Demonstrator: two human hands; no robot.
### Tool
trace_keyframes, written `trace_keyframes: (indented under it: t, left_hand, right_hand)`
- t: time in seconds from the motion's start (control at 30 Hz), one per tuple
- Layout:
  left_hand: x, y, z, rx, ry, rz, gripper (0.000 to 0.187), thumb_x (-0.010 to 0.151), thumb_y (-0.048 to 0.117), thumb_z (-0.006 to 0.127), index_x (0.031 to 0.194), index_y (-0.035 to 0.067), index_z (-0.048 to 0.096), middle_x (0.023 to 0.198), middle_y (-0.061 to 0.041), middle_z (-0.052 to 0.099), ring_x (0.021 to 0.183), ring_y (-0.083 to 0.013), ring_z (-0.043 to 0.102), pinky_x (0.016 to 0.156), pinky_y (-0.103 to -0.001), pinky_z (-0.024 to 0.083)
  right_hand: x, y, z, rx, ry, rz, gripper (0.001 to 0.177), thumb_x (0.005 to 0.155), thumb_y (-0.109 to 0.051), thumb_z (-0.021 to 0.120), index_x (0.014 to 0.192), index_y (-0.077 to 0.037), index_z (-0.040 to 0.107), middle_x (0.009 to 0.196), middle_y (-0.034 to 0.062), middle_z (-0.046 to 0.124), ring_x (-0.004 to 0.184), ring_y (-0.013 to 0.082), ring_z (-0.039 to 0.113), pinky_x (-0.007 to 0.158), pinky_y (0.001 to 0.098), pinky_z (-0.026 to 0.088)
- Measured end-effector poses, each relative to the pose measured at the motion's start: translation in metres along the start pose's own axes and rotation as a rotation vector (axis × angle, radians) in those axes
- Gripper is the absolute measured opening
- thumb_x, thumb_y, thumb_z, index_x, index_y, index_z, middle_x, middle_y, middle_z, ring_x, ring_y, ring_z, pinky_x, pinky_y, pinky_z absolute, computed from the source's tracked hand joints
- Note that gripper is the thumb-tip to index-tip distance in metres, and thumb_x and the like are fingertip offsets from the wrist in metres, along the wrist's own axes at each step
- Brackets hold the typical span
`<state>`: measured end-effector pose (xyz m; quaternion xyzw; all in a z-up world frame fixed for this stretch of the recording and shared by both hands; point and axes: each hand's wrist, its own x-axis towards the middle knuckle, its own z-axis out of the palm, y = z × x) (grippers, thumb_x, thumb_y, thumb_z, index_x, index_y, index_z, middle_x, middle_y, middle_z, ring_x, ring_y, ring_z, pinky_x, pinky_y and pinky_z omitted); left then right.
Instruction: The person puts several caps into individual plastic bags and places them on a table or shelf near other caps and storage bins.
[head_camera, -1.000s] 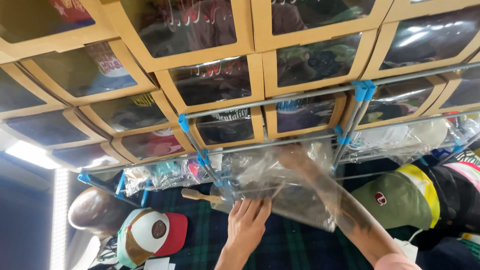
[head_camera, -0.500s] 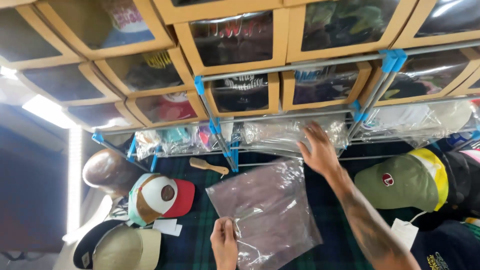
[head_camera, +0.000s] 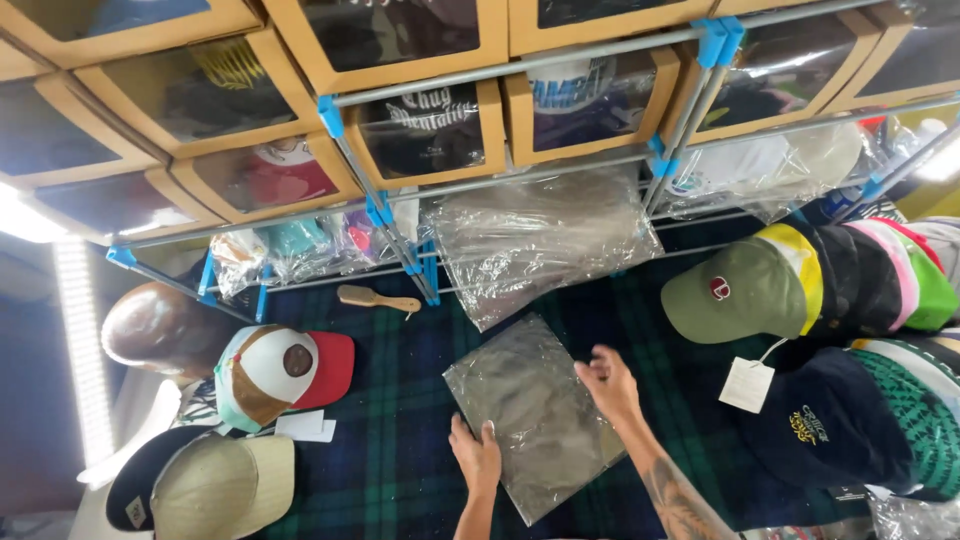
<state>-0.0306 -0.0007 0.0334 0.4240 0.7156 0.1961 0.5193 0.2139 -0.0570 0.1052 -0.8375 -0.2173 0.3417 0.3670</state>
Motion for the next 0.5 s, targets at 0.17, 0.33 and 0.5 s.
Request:
trace_keyframes:
  t: [0.17,0.33,0.5]
  left_hand:
    - [0.001,0.041,0.016,-0.045,-0.056,0.526,0.085,0.093,0.052,0.060,0.161,0.015,0.027,0.163,-0.013,0.035,0.152,-0.0292,0.036,0.119,-0.046,0.034]
    - [-0.016,0.132,0.023,-0.306,-0.164,0.603,0.086,0.098,0.039,0.062,0.165,0.014,0.015,0.165,-0.021,0.030,0.149,-0.0347,0.038,0.111,-0.045,0.046]
    - [0.000,0.242,0.022,-0.235,0.077,1.084,0.089,0.100,0.028,0.071,0.167,0.018,0.013,0.169,-0.022,0.013,0.150,-0.0453,0.028,0.108,-0.059,0.044]
  right_hand:
    - [0.036,-0.060,0.000,0.793,-0.252,-0.074,0.097,0.076,-0.040,0.073,0.158,-0.007,0.033,0.143,0.0204,0.060,0.124,0.0309,0.065,0.106,0.0414,0.052]
    - [0.088,-0.165,0.007,1.148,-0.232,-0.080,0.034,0.101,-0.021,0.065,0.123,0.004,0.056,0.109,0.0228,0.072,0.092,0.0293,0.076,0.073,0.0324,0.061]
    - [0.127,-0.225,-0.007,0.999,0.011,-0.077,0.047,0.102,-0.022,0.058,0.132,0.014,0.048,0.107,0.0234,0.070,0.088,0.0267,0.077,0.075,0.0304,0.065]
